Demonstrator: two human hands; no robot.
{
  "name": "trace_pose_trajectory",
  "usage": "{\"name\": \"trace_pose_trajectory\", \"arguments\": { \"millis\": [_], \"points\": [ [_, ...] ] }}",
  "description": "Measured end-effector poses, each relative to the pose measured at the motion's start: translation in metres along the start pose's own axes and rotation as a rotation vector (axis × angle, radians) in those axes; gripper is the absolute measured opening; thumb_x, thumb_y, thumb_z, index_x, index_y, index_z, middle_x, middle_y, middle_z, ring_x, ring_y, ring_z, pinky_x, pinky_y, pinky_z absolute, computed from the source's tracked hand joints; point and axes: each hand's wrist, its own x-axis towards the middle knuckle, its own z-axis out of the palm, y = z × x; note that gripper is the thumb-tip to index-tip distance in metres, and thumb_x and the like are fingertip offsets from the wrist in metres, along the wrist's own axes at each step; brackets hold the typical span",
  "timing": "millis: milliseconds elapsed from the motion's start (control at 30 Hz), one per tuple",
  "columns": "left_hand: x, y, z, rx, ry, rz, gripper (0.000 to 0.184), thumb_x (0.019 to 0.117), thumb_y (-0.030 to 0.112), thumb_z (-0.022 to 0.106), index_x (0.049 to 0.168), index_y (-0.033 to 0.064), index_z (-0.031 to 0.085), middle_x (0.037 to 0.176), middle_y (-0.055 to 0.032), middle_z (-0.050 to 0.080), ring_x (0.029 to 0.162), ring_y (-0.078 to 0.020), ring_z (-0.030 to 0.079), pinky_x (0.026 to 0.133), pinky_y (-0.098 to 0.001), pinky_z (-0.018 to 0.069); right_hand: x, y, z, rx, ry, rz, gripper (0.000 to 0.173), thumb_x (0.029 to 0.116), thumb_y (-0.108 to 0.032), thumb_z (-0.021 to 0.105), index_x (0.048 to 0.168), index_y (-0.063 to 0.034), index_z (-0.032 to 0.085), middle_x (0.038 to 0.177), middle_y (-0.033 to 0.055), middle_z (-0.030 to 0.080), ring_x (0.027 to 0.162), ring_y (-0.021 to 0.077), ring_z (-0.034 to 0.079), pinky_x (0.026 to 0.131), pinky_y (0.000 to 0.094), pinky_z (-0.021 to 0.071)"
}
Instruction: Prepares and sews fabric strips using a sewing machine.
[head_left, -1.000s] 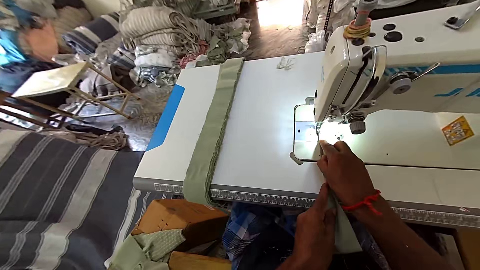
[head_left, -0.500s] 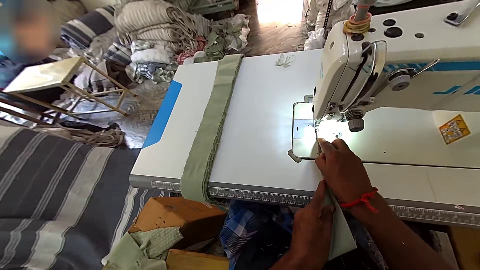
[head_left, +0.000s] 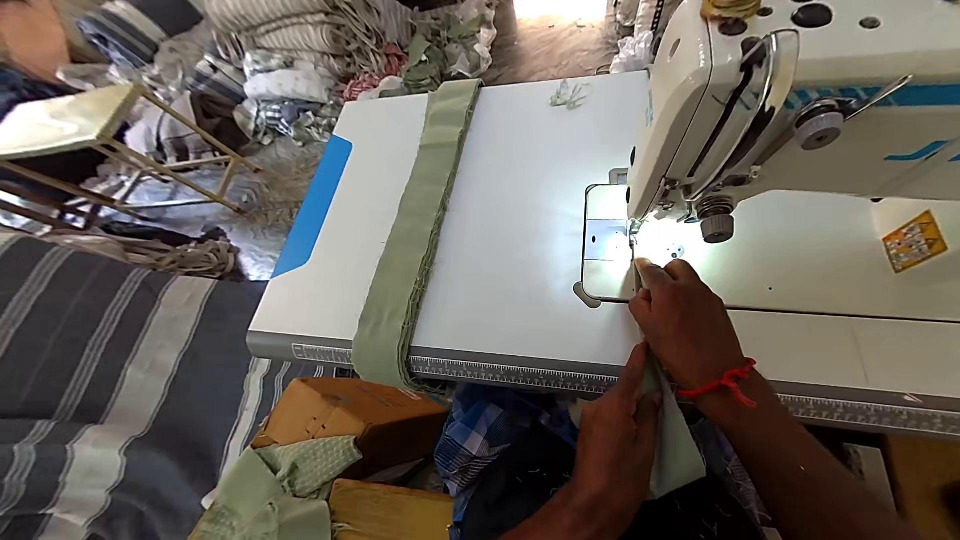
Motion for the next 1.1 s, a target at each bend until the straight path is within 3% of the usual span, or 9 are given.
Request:
{"name": "trace_pose_trajectory", "arguments": {
  "millis": [167, 500, 700, 967, 1100],
  "points": [
    [0.0006, 0.0009, 0.0003, 0.0, -0.008, -0.006, 0.052, 0.1058, 0.017, 0.055, 0.157, 0.0158, 0.044, 0.116, -0.0068, 0.073, 0.095, -0.0104, 0.071, 0.087, -0.0293, 0.0584, 0.0027, -0.0012, -0.0002, -0.026, -0.013, 0.017, 0.039, 0.1017, -0.01, 0.057, 0.139, 0.0011, 0.06, 0.112, 0.0231, 0.06, 0.081, 0.035, 0.067, 0.064, 0.0469, 0.0569],
    [0.001, 0.0011, 0.001, 0.012, -0.004, -0.005, 0.05, 0.1055, 0.016, 0.054, 0.155, 0.0118, 0.046, 0.108, -0.0071, 0.074, 0.091, -0.0116, 0.071, 0.086, -0.0304, 0.0582, 0.0046, -0.0022, -0.0011, -0.033, -0.041, 0.035, 0.04, 0.1017, -0.01, 0.059, 0.141, 0.0011, 0.059, 0.112, 0.0228, 0.06, 0.081, 0.0344, 0.067, 0.065, 0.0464, 0.0573],
    [0.0006, 0.0009, -0.0001, 0.041, 0.008, -0.003, 0.051, 0.1058, 0.017, 0.054, 0.156, 0.0158, 0.045, 0.113, -0.0065, 0.074, 0.094, -0.0103, 0.071, 0.086, -0.0288, 0.0579, 0.0007, -0.0025, -0.0026, -0.023, -0.029, 0.027, 0.04, 0.1014, -0.009, 0.059, 0.14, 0.0011, 0.059, 0.113, 0.0232, 0.06, 0.081, 0.0344, 0.068, 0.064, 0.0462, 0.0573],
    [0.0033, 0.0024, -0.002, 0.065, -0.006, -0.006, 0.05, 0.1061, 0.018, 0.054, 0.155, 0.0137, 0.046, 0.107, -0.0066, 0.074, 0.089, -0.0107, 0.071, 0.085, -0.0291, 0.0579, -0.0002, -0.0035, -0.003, -0.03, -0.031, 0.024, 0.041, 0.1005, -0.009, 0.06, 0.14, 0.0014, 0.06, 0.111, 0.0227, 0.06, 0.081, 0.0336, 0.067, 0.063, 0.0451, 0.057],
    [0.0034, 0.0018, -0.001, 0.084, 0.007, 0.005, 0.05, 0.1062, 0.018, 0.053, 0.155, 0.0141, 0.046, 0.104, -0.0068, 0.074, 0.087, -0.0109, 0.07, 0.082, -0.0286, 0.0578, 0.0066, -0.0044, -0.0017, -0.043, -0.055, 0.058, 0.04, 0.1018, -0.01, 0.058, 0.141, -0.0001, 0.06, 0.113, 0.0219, 0.061, 0.085, 0.0326, 0.069, 0.069, 0.0425, 0.058]
  ]
}}
